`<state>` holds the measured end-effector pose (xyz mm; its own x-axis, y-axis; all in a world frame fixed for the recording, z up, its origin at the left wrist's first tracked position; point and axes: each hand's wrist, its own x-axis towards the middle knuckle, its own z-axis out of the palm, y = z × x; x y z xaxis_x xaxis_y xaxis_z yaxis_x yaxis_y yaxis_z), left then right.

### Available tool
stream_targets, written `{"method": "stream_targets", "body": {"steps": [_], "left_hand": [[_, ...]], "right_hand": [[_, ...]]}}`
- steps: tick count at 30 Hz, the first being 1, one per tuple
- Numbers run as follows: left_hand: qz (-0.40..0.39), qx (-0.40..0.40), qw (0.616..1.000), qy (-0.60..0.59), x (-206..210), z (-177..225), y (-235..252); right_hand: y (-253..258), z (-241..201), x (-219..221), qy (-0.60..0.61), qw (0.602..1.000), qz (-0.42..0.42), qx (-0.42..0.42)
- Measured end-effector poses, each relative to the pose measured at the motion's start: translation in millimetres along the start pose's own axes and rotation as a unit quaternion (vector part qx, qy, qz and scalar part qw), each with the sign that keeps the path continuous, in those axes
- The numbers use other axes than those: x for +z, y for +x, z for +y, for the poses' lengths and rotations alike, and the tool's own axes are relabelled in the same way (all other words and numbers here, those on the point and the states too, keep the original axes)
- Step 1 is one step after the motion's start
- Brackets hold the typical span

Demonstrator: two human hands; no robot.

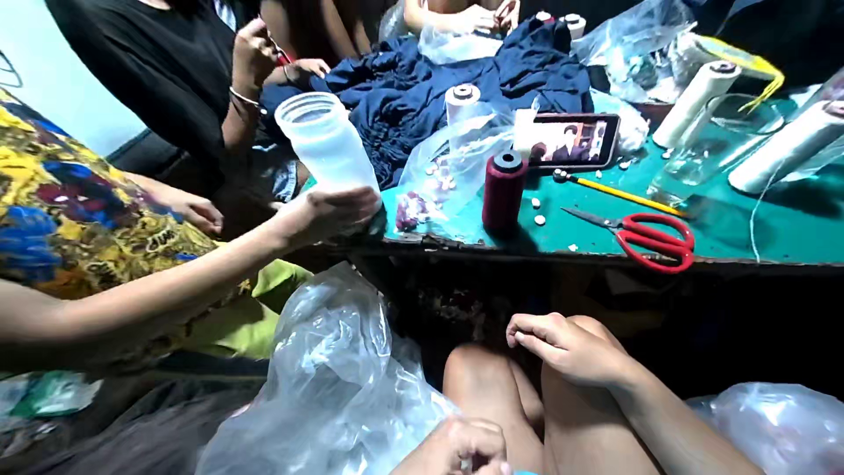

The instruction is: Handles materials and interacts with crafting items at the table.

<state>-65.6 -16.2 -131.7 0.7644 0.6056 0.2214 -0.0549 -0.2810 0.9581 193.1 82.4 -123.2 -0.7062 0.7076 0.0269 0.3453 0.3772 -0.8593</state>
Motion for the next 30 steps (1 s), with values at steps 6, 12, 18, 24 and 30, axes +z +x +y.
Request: {"method": "stream_targets", "body": {"steps": [6,12,18,24,30], "left_hand": [[0.216,-0.114,0.969,-0.029,1.3,-22.3,7.2],[0.183,-0.114,0.976,0.010,-4.6,-20.1,10.2],[0.168,-0.058,0.983,0.044,-14.3,-17.0,22.1],[0.127,-0.048,0.989,0.050,-5.3,-18.1,38.6],[0.099,-0.107,0.987,0.068,-9.0,-23.1,35.8]], "right_hand": [[-4.3,-18.5,10.6,0.104,0.987,0.096,-0.078],[-7.0,-17.5,-26.8,-0.059,0.920,0.348,-0.171],[-33.8,-43.0,-26.6,-0.058,0.964,0.143,-0.217],[-75.6,-24.8,-21.5,-0.041,0.984,0.105,-0.140],[-99.7,-5.3,-16.2,-0.193,0.979,0.049,0.050]]}}
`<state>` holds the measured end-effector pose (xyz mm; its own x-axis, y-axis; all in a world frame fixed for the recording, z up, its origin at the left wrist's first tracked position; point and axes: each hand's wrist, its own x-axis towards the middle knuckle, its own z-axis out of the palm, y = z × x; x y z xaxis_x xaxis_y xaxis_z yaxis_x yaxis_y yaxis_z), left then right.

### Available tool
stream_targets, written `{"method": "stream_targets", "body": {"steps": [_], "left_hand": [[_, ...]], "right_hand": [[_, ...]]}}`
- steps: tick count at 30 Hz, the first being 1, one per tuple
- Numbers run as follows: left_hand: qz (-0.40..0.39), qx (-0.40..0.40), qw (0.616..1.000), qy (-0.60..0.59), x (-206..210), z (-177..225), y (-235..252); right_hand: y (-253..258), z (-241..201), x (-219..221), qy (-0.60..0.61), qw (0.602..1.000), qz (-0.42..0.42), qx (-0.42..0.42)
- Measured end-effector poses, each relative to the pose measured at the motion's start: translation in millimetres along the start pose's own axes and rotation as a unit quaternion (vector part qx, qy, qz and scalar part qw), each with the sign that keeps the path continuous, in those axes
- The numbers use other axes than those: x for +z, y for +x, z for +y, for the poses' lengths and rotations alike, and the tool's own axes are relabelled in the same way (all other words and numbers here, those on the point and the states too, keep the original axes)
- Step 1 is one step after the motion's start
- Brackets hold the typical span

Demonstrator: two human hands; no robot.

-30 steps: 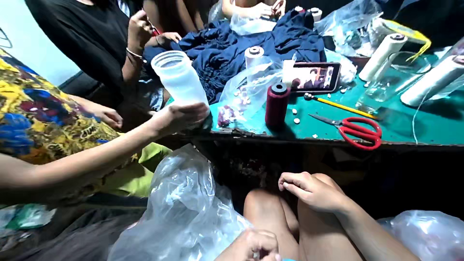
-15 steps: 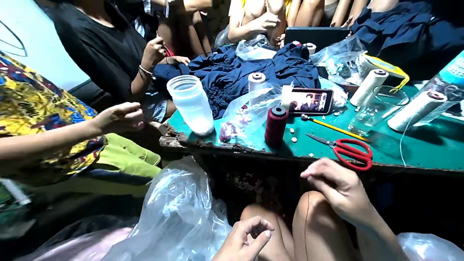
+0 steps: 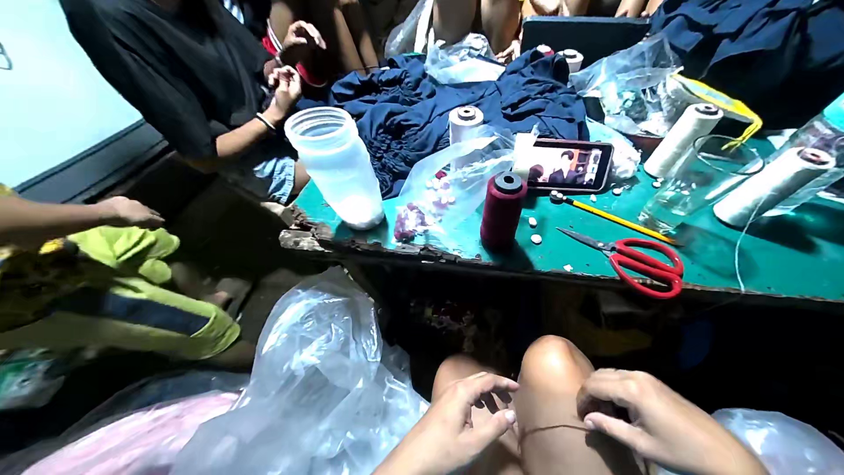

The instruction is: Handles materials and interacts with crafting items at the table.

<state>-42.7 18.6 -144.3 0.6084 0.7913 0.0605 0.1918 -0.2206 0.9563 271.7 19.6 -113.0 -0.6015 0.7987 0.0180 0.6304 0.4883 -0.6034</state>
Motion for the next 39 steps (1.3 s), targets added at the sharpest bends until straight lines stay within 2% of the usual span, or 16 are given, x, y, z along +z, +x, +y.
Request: {"method": "stream_targets", "body": {"steps": [3,6,9,14,19,29,34,39], "left_hand": [[-0.001,-0.006,1.000,0.000,-1.6,5.6,-1.3],[0.005,0.007,1.000,0.002,-0.8,12.4,-3.6],[0.019,0.032,0.999,0.015,-0.8,15.8,-8.0],[0.042,0.027,0.999,0.017,-6.3,16.6,-21.5],[0.039,0.019,0.999,0.026,-10.6,17.5,-21.0],[0.029,0.067,0.996,0.043,-15.9,34.2,10.6],[0.009,0.075,0.996,0.039,-15.2,41.0,18.6],[0.006,0.074,0.997,0.030,-13.4,38.3,19.3]], "right_hand": [[21.8,-3.3,-24.0,-0.041,0.989,0.136,-0.047],[70.9,-11.1,-53.8,-0.097,0.960,0.255,-0.064],[121.8,-4.7,-68.6,-0.145,0.934,0.323,-0.054],[158.8,7.8,-60.2,-0.180,0.943,0.280,-0.034],[153.8,12.3,-52.8,-0.177,0.941,0.287,-0.029],[158.0,7.1,-61.0,-0.162,0.953,0.257,-0.004],[154.2,15.6,-60.1,-0.141,0.950,0.278,-0.026],[143.2,15.7,-66.8,-0.144,0.946,0.290,-0.012]]}}
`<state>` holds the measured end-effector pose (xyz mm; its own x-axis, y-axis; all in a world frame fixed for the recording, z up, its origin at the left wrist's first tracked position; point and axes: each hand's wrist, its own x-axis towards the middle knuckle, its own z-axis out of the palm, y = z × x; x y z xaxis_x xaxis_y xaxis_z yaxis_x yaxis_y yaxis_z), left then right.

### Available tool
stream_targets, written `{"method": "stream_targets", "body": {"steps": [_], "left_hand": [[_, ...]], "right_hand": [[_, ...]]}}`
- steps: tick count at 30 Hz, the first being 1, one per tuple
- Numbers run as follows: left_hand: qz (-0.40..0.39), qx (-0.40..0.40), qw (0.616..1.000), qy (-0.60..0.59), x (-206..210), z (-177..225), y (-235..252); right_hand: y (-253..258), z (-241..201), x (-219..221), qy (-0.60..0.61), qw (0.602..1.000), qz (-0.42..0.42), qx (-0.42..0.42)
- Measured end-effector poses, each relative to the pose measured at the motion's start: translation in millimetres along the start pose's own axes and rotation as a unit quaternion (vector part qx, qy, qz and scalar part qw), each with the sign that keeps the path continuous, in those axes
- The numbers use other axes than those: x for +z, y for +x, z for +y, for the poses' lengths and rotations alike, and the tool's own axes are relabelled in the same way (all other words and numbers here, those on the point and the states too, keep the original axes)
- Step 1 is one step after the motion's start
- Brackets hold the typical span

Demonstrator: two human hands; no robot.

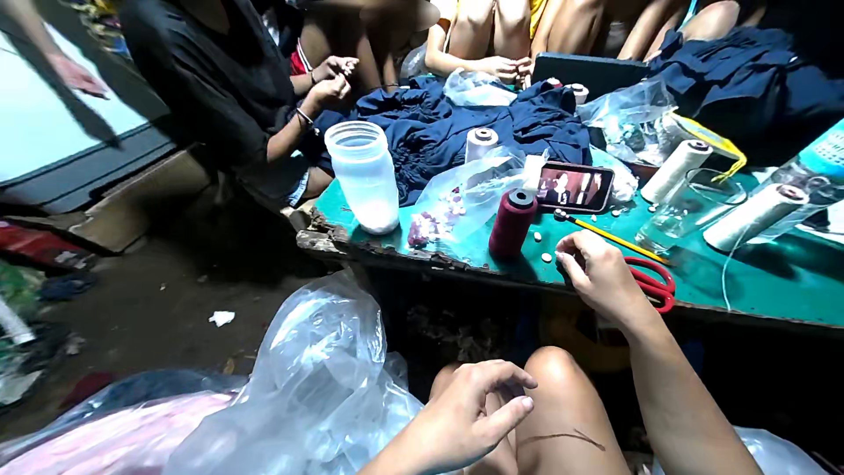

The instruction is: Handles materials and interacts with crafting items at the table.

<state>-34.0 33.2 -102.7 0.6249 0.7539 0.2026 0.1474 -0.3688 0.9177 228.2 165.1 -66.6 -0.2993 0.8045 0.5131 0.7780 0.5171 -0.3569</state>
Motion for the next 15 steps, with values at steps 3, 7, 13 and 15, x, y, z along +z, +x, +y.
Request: {"method": "stream_targets", "body": {"steps": [3,7,13,15], "left_hand": [[0.004,0.000,1.000,0.003,0.7,-3.1,-1.3],[-0.003,0.000,1.000,0.005,1.4,-4.2,-1.4],[-0.002,0.004,1.000,0.012,1.5,-4.2,-1.9],[0.007,0.008,1.000,0.010,0.7,-4.9,-2.1]], "right_hand": [[-3.2,1.4,0.4,-0.030,0.999,-0.014,0.013],[-1.7,0.1,0.3,-0.042,0.999,-0.024,0.019],[12.0,-6.9,5.1,-0.002,0.997,-0.067,0.024],[15.6,-7.3,4.1,0.001,0.996,-0.083,0.031]]}}
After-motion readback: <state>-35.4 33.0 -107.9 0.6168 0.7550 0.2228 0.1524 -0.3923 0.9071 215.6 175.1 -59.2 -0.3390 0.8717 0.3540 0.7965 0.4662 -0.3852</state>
